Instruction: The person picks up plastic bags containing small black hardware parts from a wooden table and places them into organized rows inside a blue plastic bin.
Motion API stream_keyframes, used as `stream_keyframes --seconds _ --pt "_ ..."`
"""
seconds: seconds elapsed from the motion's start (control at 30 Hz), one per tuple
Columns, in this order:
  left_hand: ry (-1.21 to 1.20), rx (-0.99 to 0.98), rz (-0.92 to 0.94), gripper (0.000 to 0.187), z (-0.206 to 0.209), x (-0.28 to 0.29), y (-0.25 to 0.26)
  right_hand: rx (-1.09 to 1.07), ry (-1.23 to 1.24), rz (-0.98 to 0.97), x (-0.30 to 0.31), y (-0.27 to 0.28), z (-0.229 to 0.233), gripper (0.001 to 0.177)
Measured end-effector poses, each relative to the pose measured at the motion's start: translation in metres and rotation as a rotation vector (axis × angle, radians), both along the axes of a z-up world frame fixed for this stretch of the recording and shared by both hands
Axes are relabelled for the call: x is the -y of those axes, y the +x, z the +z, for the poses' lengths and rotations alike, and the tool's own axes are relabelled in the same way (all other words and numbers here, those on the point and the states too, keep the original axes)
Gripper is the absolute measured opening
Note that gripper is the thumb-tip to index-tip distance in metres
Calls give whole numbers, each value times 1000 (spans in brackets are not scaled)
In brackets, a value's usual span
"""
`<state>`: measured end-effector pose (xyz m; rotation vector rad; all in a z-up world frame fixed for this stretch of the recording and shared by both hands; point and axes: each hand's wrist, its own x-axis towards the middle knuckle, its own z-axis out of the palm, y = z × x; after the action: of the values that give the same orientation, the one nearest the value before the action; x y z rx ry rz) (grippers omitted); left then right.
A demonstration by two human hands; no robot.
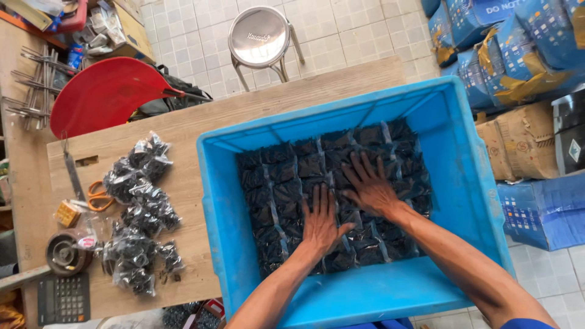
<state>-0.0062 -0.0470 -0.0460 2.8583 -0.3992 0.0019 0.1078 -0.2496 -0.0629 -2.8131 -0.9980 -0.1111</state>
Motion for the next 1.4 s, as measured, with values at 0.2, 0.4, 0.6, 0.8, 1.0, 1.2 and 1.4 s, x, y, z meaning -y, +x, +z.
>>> stream_keyframes --seconds 0.2,0.4,0.6,0.8,1.0,1.2,1.4 --pt "7 189 207 106 19 -2 81 51 100 -218 34 40 29 69" --pt "52 197 258 115 -8 7 93 -91 10 -296 45 50 14 89" --pt "111 154 268 111 -5 10 92 -94 -22 -339 42 49 6 87" --pt "-188 56 265 97 26 -5 105 -82 -24 -501 -9 42 37 79" --pt "-14 147 352 89 -12 -91 98 13 171 -88 -97 25 16 64" --pt "54 136 356 83 -13 -93 99 -108 -2 -60 -105 30 4 67" --pt "-81 63 350 79 -20 -100 96 -89 80 -80 -113 19 4 71"
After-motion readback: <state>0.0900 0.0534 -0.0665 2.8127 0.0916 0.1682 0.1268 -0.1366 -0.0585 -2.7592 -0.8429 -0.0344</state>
